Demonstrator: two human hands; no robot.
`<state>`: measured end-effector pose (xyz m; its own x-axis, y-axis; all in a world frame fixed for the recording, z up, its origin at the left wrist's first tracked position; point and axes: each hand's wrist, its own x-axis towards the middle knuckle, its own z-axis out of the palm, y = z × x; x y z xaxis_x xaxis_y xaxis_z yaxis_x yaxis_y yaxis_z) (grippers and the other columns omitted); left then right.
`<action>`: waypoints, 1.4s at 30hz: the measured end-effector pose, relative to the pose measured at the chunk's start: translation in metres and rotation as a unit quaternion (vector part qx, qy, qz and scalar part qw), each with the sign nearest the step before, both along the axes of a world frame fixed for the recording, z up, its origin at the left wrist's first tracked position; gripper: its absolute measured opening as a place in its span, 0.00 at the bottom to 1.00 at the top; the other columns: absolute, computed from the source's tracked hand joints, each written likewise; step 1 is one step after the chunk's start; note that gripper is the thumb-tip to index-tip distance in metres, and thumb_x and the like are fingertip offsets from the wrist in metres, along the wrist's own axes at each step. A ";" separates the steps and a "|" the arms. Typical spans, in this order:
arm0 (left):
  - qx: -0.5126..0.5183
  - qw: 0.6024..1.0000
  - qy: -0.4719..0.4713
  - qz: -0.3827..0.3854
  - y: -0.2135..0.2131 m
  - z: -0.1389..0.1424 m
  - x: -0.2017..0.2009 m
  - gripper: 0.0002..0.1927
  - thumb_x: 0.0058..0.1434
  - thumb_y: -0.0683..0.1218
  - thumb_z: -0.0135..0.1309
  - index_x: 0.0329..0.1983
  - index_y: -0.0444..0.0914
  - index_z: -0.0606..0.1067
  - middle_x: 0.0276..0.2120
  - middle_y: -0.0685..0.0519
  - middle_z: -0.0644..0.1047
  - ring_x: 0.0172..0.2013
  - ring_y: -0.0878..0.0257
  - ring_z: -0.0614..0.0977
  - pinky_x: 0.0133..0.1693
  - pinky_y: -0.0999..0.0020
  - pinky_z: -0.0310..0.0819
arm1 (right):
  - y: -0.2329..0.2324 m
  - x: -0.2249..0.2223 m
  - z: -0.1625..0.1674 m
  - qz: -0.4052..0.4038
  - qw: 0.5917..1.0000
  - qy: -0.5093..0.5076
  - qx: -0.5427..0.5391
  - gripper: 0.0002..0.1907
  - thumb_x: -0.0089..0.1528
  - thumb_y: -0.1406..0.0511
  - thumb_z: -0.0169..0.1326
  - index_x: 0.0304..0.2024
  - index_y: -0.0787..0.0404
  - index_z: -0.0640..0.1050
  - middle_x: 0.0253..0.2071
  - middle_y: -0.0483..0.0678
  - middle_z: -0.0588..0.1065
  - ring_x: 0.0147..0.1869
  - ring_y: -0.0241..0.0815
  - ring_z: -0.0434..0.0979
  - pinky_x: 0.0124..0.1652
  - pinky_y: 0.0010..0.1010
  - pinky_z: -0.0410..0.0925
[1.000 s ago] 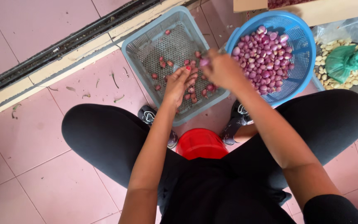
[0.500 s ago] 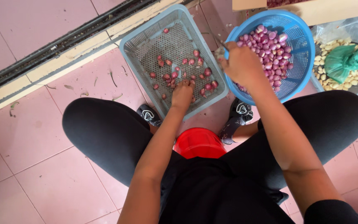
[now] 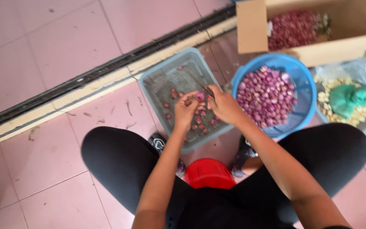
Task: The person sits on the floor and peels the dry outer skins off shallots by hand, taking them one at a time from a blue basket and placing the peeled shallots into a gray perforated tray, dropping the skins on the floor. A knife rests in the basket but the peeling is done with the fingers.
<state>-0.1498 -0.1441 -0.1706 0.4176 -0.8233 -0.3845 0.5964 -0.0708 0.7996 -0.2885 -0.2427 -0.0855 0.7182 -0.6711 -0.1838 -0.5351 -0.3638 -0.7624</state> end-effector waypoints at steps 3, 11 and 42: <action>-0.066 0.997 -0.024 0.025 -0.001 0.008 0.008 0.13 0.67 0.36 0.54 0.53 0.25 0.75 0.40 0.46 0.83 0.37 0.62 0.86 0.40 0.72 0.82 | 0.016 0.013 0.007 0.014 0.992 0.053 -0.112 0.22 0.66 0.66 0.48 0.62 0.59 0.62 0.31 0.56 0.82 0.35 0.65 0.81 0.35 0.55 0.72; -0.043 0.998 -0.023 0.043 0.000 0.008 0.012 0.10 0.66 0.36 0.55 0.49 0.27 0.76 0.39 0.45 0.83 0.38 0.60 0.86 0.40 0.72 0.82 | 0.027 0.022 0.008 0.014 0.980 0.065 -0.186 0.21 0.67 0.66 0.47 0.62 0.58 0.62 0.37 0.64 0.79 0.34 0.70 0.79 0.33 0.59 0.71; -0.059 0.993 0.103 0.018 0.006 0.014 0.013 0.13 0.64 0.35 0.57 0.52 0.33 0.75 0.45 0.48 0.82 0.45 0.61 0.85 0.45 0.72 0.83 | 0.031 0.019 0.013 0.011 0.988 0.076 -0.136 0.24 0.67 0.67 0.50 0.62 0.56 0.57 0.35 0.62 0.79 0.37 0.68 0.80 0.35 0.57 0.70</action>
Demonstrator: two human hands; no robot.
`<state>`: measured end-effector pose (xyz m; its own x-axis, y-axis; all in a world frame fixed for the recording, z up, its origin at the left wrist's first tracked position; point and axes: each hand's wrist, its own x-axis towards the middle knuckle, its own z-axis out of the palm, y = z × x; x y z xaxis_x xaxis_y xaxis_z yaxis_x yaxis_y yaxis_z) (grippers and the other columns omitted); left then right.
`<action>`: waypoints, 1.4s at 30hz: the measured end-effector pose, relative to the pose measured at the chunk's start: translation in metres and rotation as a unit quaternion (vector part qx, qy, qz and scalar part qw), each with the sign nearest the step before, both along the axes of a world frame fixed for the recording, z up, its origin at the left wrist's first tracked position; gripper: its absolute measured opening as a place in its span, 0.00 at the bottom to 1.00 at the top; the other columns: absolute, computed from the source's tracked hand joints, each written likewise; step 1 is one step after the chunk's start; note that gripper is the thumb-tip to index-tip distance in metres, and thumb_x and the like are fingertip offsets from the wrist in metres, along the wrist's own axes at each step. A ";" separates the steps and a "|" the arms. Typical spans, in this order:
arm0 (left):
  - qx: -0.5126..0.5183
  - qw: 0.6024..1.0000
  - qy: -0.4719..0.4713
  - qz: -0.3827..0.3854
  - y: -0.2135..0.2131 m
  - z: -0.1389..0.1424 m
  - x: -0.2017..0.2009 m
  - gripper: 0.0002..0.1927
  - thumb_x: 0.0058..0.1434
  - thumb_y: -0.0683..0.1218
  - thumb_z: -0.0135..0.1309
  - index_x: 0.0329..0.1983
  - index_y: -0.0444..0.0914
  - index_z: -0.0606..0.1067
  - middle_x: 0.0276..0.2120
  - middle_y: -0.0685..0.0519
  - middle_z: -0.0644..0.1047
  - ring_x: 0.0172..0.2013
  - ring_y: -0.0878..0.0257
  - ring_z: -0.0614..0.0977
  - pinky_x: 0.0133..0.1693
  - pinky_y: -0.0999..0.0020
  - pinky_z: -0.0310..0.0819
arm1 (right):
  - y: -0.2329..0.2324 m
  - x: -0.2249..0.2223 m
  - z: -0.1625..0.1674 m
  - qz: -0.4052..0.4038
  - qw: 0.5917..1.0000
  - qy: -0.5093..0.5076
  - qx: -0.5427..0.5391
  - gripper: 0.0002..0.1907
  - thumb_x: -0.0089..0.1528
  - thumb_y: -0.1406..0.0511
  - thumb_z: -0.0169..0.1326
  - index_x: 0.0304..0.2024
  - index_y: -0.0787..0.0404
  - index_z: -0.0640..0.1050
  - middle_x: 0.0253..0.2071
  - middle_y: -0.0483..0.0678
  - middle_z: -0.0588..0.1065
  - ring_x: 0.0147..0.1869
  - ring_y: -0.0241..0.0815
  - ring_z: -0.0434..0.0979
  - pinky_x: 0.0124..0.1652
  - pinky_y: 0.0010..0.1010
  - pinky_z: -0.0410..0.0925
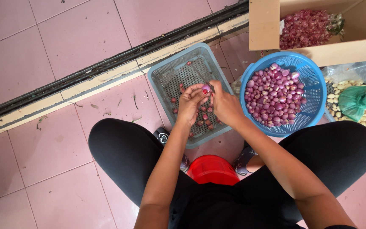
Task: The person sits on the floor and peels the dry outer skins off shallots by hand, taking them one at a time from a blue basket and placing the peeled shallots into a gray perforated tray, dropping the skins on the floor. A knife rests in the basket but the peeling is done with the fingers.
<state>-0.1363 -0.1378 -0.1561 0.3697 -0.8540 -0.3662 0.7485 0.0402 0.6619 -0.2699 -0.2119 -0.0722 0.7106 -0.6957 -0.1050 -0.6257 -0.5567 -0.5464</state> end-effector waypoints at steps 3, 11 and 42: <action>0.016 1.000 -0.019 0.002 0.000 0.002 0.001 0.12 0.66 0.37 0.56 0.53 0.34 0.75 0.45 0.49 0.82 0.43 0.62 0.84 0.42 0.73 0.81 | -0.004 -0.002 -0.008 0.009 0.996 -0.060 0.062 0.28 0.62 0.74 0.47 0.63 0.59 0.55 0.33 0.58 0.79 0.40 0.64 0.82 0.37 0.52 0.71; -0.023 0.999 -0.015 -0.017 -0.001 0.009 -0.001 0.13 0.68 0.38 0.55 0.55 0.36 0.75 0.48 0.51 0.81 0.47 0.63 0.83 0.48 0.72 0.80 | -0.015 -0.006 -0.005 -0.011 0.997 -0.053 0.050 0.27 0.63 0.75 0.47 0.62 0.60 0.55 0.33 0.56 0.79 0.40 0.61 0.82 0.37 0.51 0.71; -0.006 0.999 0.013 -0.050 -0.001 0.014 -0.004 0.22 0.67 0.40 0.56 0.64 0.33 0.73 0.55 0.50 0.79 0.53 0.64 0.81 0.56 0.72 0.77 | -0.007 -0.003 0.009 -0.009 0.997 -0.017 -0.070 0.22 0.66 0.69 0.50 0.61 0.58 0.60 0.37 0.63 0.79 0.35 0.68 0.80 0.32 0.57 0.71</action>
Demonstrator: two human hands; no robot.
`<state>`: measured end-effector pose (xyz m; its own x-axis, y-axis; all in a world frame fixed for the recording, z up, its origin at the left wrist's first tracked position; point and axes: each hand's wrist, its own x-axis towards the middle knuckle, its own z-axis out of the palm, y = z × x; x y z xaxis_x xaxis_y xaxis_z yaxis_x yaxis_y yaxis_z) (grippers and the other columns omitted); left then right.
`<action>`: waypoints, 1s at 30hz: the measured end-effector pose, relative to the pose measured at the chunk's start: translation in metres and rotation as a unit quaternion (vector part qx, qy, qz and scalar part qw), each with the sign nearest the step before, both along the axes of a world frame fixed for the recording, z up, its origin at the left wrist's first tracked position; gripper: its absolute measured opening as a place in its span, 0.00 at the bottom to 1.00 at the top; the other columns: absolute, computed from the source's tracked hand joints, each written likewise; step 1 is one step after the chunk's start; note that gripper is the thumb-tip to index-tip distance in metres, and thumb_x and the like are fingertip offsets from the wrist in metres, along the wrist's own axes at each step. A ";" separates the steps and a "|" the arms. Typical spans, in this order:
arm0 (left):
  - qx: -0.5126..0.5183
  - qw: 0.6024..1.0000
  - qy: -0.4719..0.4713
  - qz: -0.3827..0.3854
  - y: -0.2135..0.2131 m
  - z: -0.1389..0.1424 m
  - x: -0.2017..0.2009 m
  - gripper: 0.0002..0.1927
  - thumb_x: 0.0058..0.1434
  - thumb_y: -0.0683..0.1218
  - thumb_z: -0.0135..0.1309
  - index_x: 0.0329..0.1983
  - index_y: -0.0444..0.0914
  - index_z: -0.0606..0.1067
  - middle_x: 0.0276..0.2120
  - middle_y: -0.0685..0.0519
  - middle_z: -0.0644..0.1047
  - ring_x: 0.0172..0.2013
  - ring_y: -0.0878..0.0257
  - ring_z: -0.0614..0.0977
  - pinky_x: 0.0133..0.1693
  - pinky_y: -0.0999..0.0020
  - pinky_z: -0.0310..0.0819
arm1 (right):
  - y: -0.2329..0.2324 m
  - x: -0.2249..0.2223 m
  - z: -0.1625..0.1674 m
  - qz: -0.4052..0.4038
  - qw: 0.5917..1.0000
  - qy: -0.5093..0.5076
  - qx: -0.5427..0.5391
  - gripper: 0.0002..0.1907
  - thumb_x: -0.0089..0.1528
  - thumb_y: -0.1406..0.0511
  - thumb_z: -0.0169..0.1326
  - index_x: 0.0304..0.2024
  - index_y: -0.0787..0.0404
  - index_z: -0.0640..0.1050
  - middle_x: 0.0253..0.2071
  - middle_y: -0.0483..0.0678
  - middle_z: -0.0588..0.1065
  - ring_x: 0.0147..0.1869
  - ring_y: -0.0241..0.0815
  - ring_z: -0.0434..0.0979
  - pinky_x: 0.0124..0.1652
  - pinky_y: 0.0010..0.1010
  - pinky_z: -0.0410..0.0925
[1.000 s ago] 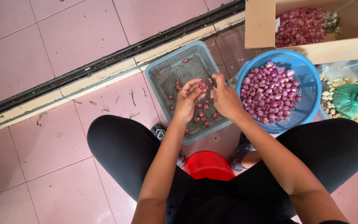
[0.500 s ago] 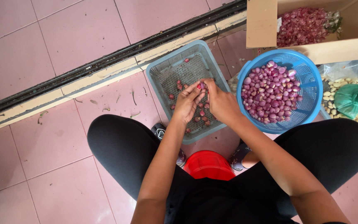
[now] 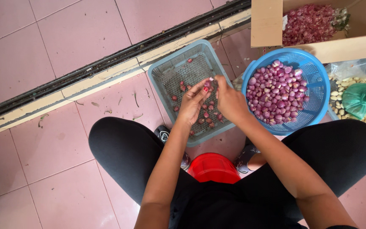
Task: The person sits on the floor and peels the dry outer skins off shallots by hand, taking them one at a time from a blue basket and placing the peeled shallots into a gray perforated tray, dropping the skins on the floor. A knife rests in the basket but the peeling is done with the fingers.
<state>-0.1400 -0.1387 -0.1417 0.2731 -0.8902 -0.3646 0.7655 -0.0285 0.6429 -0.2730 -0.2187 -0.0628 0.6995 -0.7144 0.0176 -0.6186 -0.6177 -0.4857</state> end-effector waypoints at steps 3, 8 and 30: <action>0.005 1.000 -0.020 0.019 0.001 0.001 0.003 0.23 0.67 0.39 0.55 0.66 0.36 0.72 0.55 0.50 0.78 0.52 0.62 0.81 0.54 0.71 0.76 | -0.004 -0.002 0.003 -0.017 0.999 0.018 0.026 0.24 0.64 0.69 0.50 0.61 0.58 0.60 0.33 0.63 0.79 0.35 0.68 0.79 0.33 0.57 0.71; -0.015 0.997 -0.036 0.066 -0.001 -0.009 0.003 0.23 0.63 0.33 0.58 0.62 0.32 0.73 0.55 0.48 0.77 0.51 0.63 0.80 0.54 0.70 0.77 | 0.003 0.000 0.011 0.021 0.998 0.006 0.056 0.25 0.65 0.68 0.50 0.63 0.59 0.59 0.31 0.63 0.78 0.33 0.68 0.79 0.33 0.58 0.71; -0.045 0.993 0.011 0.106 -0.002 -0.014 -0.005 0.17 0.66 0.34 0.53 0.58 0.29 0.73 0.53 0.44 0.79 0.53 0.59 0.82 0.59 0.64 0.76 | -0.001 -0.001 -0.011 0.006 1.000 0.024 0.000 0.27 0.64 0.69 0.52 0.64 0.58 0.60 0.43 0.60 0.79 0.37 0.65 0.81 0.33 0.53 0.73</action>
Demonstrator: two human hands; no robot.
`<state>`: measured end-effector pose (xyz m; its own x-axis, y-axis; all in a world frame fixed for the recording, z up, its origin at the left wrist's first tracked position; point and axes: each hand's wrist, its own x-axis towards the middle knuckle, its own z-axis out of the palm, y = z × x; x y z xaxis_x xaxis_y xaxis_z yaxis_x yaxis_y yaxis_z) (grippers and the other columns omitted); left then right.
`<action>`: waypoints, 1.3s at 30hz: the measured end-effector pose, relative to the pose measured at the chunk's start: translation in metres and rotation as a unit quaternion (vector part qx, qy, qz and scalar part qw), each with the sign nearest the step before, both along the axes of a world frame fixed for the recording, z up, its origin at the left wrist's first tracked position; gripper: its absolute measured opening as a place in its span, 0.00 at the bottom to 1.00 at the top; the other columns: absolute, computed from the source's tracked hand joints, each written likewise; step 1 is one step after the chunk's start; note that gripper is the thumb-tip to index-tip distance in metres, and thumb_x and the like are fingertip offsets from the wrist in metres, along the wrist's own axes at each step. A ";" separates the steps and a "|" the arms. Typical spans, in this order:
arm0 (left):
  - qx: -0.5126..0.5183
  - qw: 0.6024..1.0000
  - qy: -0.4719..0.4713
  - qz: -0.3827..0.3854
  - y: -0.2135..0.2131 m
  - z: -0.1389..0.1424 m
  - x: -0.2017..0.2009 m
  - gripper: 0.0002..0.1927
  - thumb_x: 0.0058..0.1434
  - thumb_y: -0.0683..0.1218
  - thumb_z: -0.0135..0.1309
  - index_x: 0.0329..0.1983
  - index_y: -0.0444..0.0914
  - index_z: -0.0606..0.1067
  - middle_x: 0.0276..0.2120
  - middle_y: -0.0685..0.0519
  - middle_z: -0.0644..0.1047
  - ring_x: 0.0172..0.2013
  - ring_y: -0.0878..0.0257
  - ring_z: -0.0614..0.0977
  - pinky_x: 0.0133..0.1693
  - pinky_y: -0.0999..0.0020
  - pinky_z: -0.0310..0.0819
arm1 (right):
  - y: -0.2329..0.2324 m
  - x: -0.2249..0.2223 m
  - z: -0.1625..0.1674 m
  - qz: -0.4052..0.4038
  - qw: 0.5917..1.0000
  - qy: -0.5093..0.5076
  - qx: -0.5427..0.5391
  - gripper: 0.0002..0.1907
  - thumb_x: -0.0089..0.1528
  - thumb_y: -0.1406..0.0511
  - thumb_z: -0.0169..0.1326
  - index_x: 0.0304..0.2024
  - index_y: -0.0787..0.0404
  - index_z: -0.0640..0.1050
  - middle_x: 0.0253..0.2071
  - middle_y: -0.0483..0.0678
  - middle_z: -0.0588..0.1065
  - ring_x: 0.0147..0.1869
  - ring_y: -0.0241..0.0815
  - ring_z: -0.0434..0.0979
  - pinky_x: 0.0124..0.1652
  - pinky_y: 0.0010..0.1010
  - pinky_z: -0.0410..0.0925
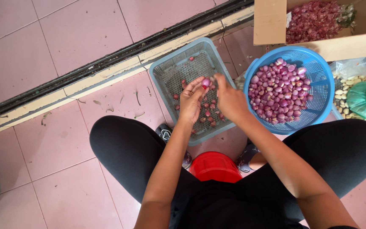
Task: The person sits on the floor and peels the dry outer skins off shallots by hand, taking them one at a time from a blue basket and placing the peeled shallots into a gray perforated tray, dropping the skins on the floor. A knife rests in the basket but the peeling is done with the fingers.
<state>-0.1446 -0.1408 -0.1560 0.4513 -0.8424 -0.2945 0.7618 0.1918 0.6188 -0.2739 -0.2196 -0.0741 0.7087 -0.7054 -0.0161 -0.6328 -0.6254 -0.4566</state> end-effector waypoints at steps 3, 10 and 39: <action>-0.005 1.000 0.020 0.000 0.001 -0.001 0.002 0.16 0.67 0.35 0.53 0.58 0.28 0.73 0.54 0.44 0.79 0.55 0.60 0.81 0.61 0.65 0.76 | -0.004 -0.003 0.000 -0.008 1.000 0.006 0.006 0.20 0.66 0.69 0.49 0.60 0.59 0.63 0.41 0.60 0.80 0.38 0.66 0.81 0.35 0.56 0.72; 0.034 0.999 -0.016 -0.005 0.002 -0.008 0.003 0.16 0.67 0.35 0.55 0.58 0.31 0.74 0.51 0.45 0.80 0.51 0.58 0.82 0.55 0.66 0.78 | 0.004 0.002 0.011 -0.004 0.995 -0.030 0.092 0.23 0.64 0.68 0.50 0.61 0.61 0.64 0.30 0.61 0.78 0.35 0.67 0.80 0.36 0.56 0.71; 0.225 0.579 -0.768 -0.154 0.032 -0.054 -0.037 0.18 0.48 0.37 0.57 0.43 0.43 0.79 0.44 0.46 0.78 0.47 0.44 0.79 0.41 0.52 0.78 | -0.066 -0.065 -0.001 -0.059 0.981 0.153 0.100 0.19 0.62 0.60 0.59 0.46 0.71 0.78 0.39 0.70 0.77 0.45 0.69 0.79 0.48 0.53 0.71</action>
<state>-0.1819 -0.1092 -0.2101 0.3203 -0.9467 0.0336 -0.7991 -0.2510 0.5462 -0.3389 -0.2852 -0.0752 0.5622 -0.7436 -0.3619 -0.8223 -0.4561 -0.3403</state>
